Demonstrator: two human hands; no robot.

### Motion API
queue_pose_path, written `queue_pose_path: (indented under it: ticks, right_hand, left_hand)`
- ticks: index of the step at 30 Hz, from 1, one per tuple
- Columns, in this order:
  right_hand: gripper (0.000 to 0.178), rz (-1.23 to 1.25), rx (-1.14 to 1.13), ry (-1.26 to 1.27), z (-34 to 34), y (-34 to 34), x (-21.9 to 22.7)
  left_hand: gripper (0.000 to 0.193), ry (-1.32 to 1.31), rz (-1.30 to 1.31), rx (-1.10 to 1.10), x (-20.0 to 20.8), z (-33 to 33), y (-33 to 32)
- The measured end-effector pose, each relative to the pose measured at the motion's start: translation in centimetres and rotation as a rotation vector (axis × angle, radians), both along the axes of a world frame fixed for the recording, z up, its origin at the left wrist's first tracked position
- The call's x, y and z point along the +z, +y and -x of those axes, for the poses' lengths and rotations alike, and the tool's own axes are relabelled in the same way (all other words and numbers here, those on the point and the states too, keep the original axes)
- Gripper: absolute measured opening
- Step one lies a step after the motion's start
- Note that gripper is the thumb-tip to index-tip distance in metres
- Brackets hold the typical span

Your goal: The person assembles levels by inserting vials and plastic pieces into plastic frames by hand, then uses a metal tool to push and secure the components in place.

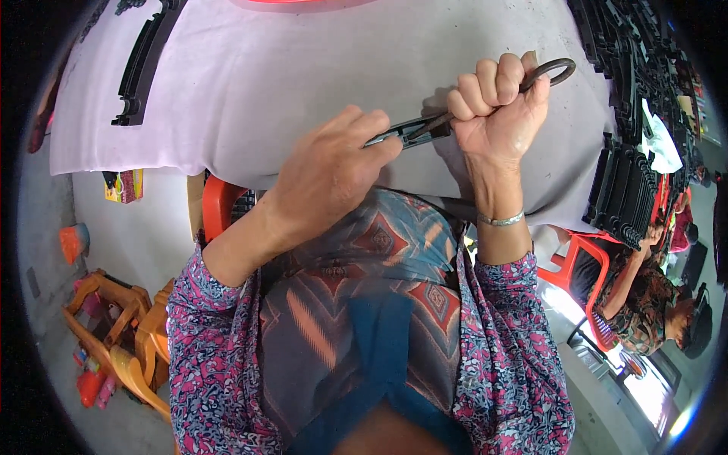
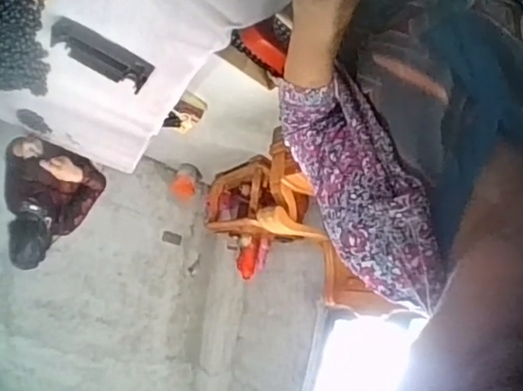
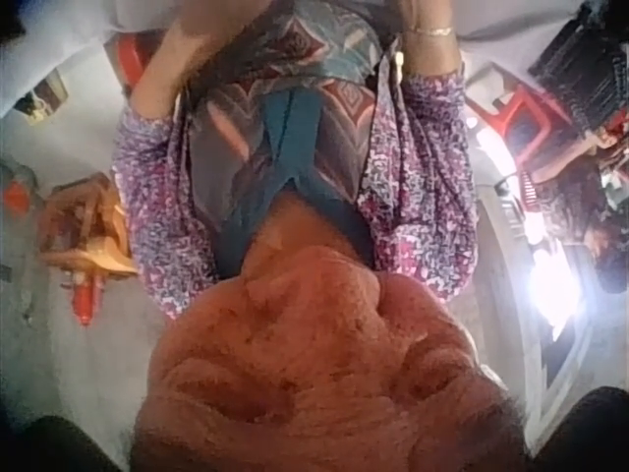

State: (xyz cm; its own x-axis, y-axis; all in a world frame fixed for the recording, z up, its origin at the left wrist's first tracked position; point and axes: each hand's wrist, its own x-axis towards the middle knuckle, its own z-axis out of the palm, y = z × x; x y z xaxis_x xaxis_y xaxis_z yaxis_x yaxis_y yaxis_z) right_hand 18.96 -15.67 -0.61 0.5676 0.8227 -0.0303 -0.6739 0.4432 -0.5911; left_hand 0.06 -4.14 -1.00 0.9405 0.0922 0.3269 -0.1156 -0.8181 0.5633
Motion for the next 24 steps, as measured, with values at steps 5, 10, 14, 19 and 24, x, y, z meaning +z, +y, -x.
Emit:
queue_pose_path:
  ticks: [5, 10, 14, 19, 24]
  right_hand:
    - [0.054, 0.019, -0.004, 0.020, -0.05, 0.11, 0.10]
    - [0.054, 0.031, 0.025, -0.035, 0.33, 0.31, 0.23]
    - [0.053, 0.044, 0.016, -0.038, 0.43, 0.27, 0.04]
    - [0.055, -0.040, 0.043, 0.048, -0.17, -0.01, 0.08]
    - [0.056, -0.001, 0.043, 0.020, -0.14, -0.12, 0.27]
  left_hand:
    - [0.029, 0.011, 0.011, -0.002, 0.20, -0.05, -0.04]
    - [0.027, 0.004, 0.013, -0.009, 0.00, -0.10, 0.00]
    - [0.027, -0.008, 0.008, -0.005, 0.04, -0.14, 0.06]
    - [0.027, 0.013, 0.020, -0.005, 0.20, -0.01, 0.08]
    - [0.027, 0.028, 0.015, -0.011, 0.32, -0.07, 0.04]
